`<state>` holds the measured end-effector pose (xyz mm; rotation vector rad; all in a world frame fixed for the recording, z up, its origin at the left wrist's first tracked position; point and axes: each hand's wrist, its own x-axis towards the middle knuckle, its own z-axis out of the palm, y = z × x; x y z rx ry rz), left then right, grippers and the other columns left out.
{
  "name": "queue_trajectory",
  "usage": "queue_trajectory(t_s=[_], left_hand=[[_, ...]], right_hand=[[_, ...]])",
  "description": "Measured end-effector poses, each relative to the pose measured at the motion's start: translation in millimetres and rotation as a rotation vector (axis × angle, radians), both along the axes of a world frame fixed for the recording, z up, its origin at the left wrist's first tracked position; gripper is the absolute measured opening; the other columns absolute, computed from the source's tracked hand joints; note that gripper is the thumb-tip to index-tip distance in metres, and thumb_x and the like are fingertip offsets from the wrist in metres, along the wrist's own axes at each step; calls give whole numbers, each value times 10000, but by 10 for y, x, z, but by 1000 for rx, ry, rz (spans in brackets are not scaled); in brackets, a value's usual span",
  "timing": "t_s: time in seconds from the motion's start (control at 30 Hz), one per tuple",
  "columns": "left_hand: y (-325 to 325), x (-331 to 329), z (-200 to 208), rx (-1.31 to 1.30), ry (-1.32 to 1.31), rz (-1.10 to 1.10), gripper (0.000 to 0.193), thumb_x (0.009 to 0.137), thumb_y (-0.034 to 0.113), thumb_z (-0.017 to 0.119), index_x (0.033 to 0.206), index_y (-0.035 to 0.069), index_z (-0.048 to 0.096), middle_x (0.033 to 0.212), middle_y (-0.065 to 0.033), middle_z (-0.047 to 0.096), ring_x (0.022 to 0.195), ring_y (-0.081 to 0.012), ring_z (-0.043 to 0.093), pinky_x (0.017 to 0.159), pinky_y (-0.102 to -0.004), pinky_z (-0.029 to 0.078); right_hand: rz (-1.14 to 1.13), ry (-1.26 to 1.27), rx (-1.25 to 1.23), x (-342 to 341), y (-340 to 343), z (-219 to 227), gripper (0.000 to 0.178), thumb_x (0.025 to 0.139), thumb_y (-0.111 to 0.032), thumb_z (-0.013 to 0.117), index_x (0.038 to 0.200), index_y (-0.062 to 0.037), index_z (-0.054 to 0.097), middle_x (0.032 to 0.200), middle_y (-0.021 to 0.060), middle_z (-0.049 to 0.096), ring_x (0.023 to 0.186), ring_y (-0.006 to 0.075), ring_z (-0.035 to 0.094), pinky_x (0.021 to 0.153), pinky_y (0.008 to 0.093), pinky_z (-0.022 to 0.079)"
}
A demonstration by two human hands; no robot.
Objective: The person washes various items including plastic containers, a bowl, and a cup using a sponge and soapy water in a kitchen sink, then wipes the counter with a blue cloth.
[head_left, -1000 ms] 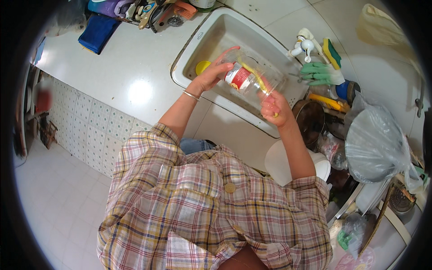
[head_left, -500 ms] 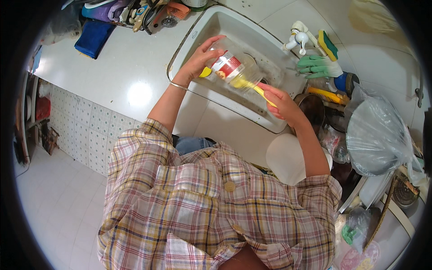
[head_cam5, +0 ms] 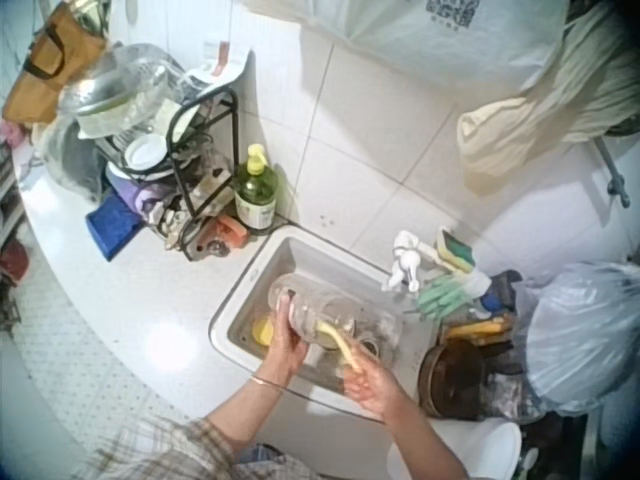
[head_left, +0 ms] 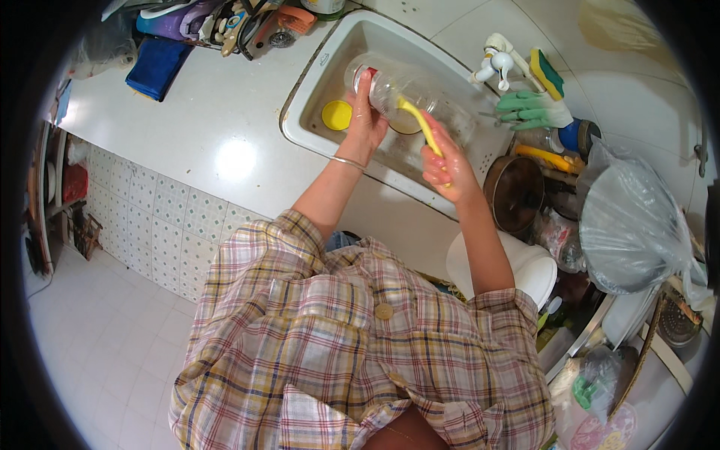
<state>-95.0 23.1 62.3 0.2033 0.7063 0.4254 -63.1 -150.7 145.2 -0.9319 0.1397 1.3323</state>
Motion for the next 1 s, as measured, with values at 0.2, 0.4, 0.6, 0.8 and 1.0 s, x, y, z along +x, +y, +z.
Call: queue_trajectory(t_s=[0.2, 0.4, 0.6, 0.8, 1.0], left_hand=[[40, -42, -22, 71, -107, -187, 412, 849, 416, 581, 1137, 130, 512, 1081, -69, 574, 978, -237, 575, 834, -420, 504], [-11, 63, 109, 199, -103, -80, 458, 853, 397, 564, 1182, 90, 477, 1103, -80, 576, 997, -230, 572, 872, -398, 495], [-6, 71, -70, -23, -450, -134, 570, 829, 321, 613, 1304, 197, 324, 1227, -91, 466, 1030, -264, 552, 909, -458, 477], [83, 20, 141, 63, -364, -119, 521, 844, 430, 538, 1233, 91, 461, 1124, -83, 573, 1021, -245, 566, 913, -410, 469], [202, 28, 66, 354, -48, -289, 755, 815, 409, 638, 1401, 204, 209, 1308, -92, 403, 1202, -236, 416, 928, -453, 439]], right_hand=[[339, -1404, -402, 40, 11, -77, 416, 950, -271, 485, 1359, -241, 413, 590, -27, 466, 388, 94, 386, 375, 230, 336], [85, -703, -474, -200, 194, 106, 399, 967, -288, 437, 1348, -171, 427, 565, -3, 447, 370, 98, 378, 339, 230, 282], [-263, 505, 294, -339, 106, -141, 400, 981, -301, 391, 1354, -157, 414, 564, -14, 400, 368, 76, 346, 329, 220, 244], [-145, -79, 58, -370, 154, -54, 393, 986, -310, 378, 1352, -172, 418, 560, -29, 367, 371, 56, 322, 331, 214, 230], [306, -1425, -476, -67, 60, 25, 353, 962, -267, 456, 1313, -233, 479, 530, -33, 398, 372, 68, 335, 354, 223, 284]])
